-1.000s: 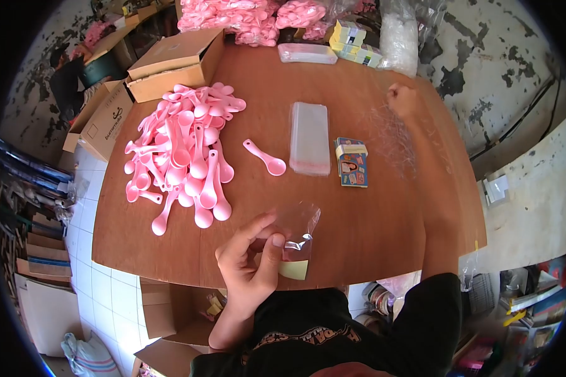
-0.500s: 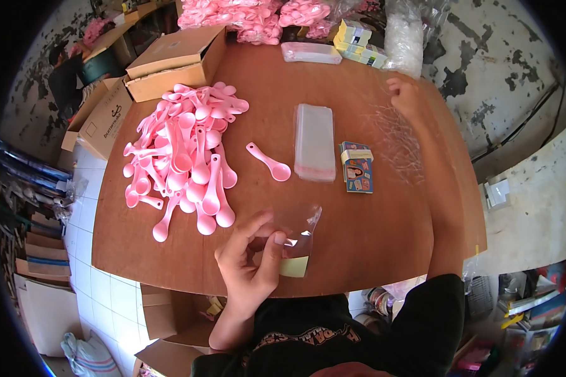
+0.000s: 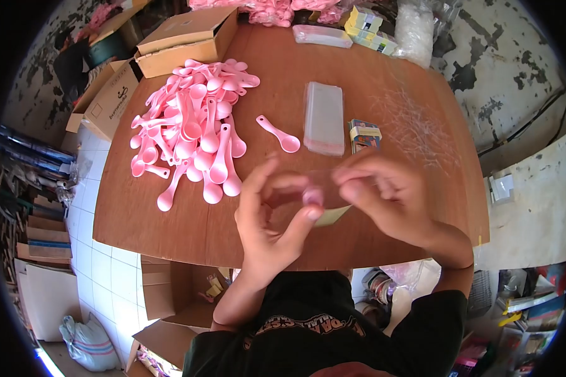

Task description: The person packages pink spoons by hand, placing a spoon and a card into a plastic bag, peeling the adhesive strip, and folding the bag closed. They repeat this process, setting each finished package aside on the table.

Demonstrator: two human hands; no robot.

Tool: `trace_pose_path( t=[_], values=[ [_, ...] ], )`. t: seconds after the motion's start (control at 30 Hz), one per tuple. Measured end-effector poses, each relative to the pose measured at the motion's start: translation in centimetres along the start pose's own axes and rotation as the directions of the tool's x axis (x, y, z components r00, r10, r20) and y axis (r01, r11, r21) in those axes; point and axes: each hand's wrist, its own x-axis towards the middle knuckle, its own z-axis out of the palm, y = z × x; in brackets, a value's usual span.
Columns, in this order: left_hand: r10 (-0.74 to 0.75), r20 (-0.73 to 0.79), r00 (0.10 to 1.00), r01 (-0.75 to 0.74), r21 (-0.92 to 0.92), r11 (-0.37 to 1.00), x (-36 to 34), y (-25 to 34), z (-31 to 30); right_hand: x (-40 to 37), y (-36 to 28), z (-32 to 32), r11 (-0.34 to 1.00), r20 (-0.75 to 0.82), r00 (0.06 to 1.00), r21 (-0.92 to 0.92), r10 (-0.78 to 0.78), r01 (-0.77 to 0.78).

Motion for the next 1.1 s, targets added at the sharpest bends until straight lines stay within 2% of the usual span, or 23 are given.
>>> trace_pose_path(
  t=[0.03, 0.07, 0.1, 0.13, 0.2, 0.23, 0.3, 0.37, 0.43, 0.47, 0.53, 0.6, 0.67, 0.73, 0.83, 0.97, 1.0, 1.1],
  values=[
    [0.088, -0.041, 0.995, -0.092, -0.092, 0.992, 0.1, 0.1, -0.1, 0.3, -0.3, -0.3, 1.000, 0.000, 1.000, -0.003, -0.005, 0.005],
    [0.087, 0.033, 0.996, -0.084, -0.090, 0.992, -0.1, 0.0, -1.1, 0.8, -0.5, -0.7, 0.979, 0.009, 0.990, -0.148, -0.143, 0.143],
    [0.091, 0.025, 0.996, -0.088, -0.090, 0.992, -0.2, 0.1, -1.3, 1.0, -0.7, -0.9, 0.918, 0.040, 0.961, -0.285, -0.275, 0.275],
    [0.046, 0.024, 0.999, -0.045, -0.037, 0.998, -0.1, 0.1, -1.4, 0.9, 0.2, 0.1, 0.977, -0.034, 0.989, -0.167, -0.141, 0.133],
    [0.002, 0.074, 0.997, -0.012, 0.124, 0.992, 0.5, 0.6, -1.3, 0.8, 0.7, 0.3, 0.976, -0.036, 0.989, -0.169, -0.144, 0.136],
    [0.011, 0.072, 0.997, -0.020, 0.126, 0.992, 0.8, 0.7, -1.3, 0.8, 0.9, 0.4, 0.978, -0.039, 0.990, -0.166, -0.136, 0.128],
    [-0.008, 0.218, 0.976, -0.058, 0.294, 0.954, 1.0, 0.8, -1.1, 0.8, 0.9, 0.6, 0.985, -0.057, 0.990, -0.127, -0.127, 0.119],
    [-0.001, 0.259, 0.966, -0.073, 0.274, 0.959, 0.8, 0.4, -0.9, 0.6, 1.0, 0.8, 0.991, -0.082, 0.990, -0.084, -0.115, 0.108],
    [-0.247, 0.293, 0.924, 0.239, 0.063, 0.969, 0.2, 0.4, -0.7, 0.3, 1.1, 0.9, 1.000, -0.090, 0.996, 0.009, 0.024, -0.023],
    [-0.272, 0.280, 0.921, 0.270, 0.048, 0.962, 0.1, 0.2, -0.6, 0.1, 1.1, 0.9, 1.000, -0.093, 0.995, 0.010, 0.025, -0.024],
    [-0.291, 0.245, 0.925, 0.292, 0.033, 0.956, -0.1, -0.2, -0.5, -0.3, 1.2, 0.7, 0.957, -0.099, 0.981, 0.254, 0.168, -0.138],
    [-0.313, 0.206, 0.927, 0.316, 0.018, 0.948, -0.3, -0.3, -0.5, -0.9, 1.7, 0.5, 0.950, -0.079, 0.979, 0.265, 0.189, -0.162],
    [-0.355, 0.222, 0.908, 0.383, -0.094, 0.919, -0.2, -0.5, -0.4, -1.4, 2.3, 0.6, 0.944, -0.061, 0.976, 0.275, 0.207, -0.183],
    [-0.352, 0.244, 0.904, 0.389, -0.125, 0.913, -0.1, -0.7, -0.2, -2.1, 2.9, 0.9, 0.916, -0.048, 0.957, 0.308, 0.287, -0.259],
    [-0.348, 0.275, 0.896, 0.398, -0.152, 0.905, -0.2, -1.0, 0.1, -2.9, 4.7, 1.1, 0.922, -0.071, 0.968, 0.328, 0.240, -0.205],
    [-0.387, 0.274, 0.880, 0.445, -0.194, 0.874, 0.0, -1.4, -0.3, -2.9, 5.1, 1.4, 0.893, -0.067, 0.959, 0.388, 0.275, -0.229],
    [-0.334, 0.233, 0.913, 0.370, -0.131, 0.920, -0.1, -1.7, -0.4, -2.7, 5.2, 1.6, 0.896, -0.103, 0.960, 0.396, 0.261, -0.201],
    [-0.370, 0.184, 0.911, 0.398, -0.148, 0.905, 0.0, -1.7, -0.2, -2.8, 5.9, 1.6, 0.906, -0.126, 0.960, 0.380, 0.249, -0.185]
  ],
)
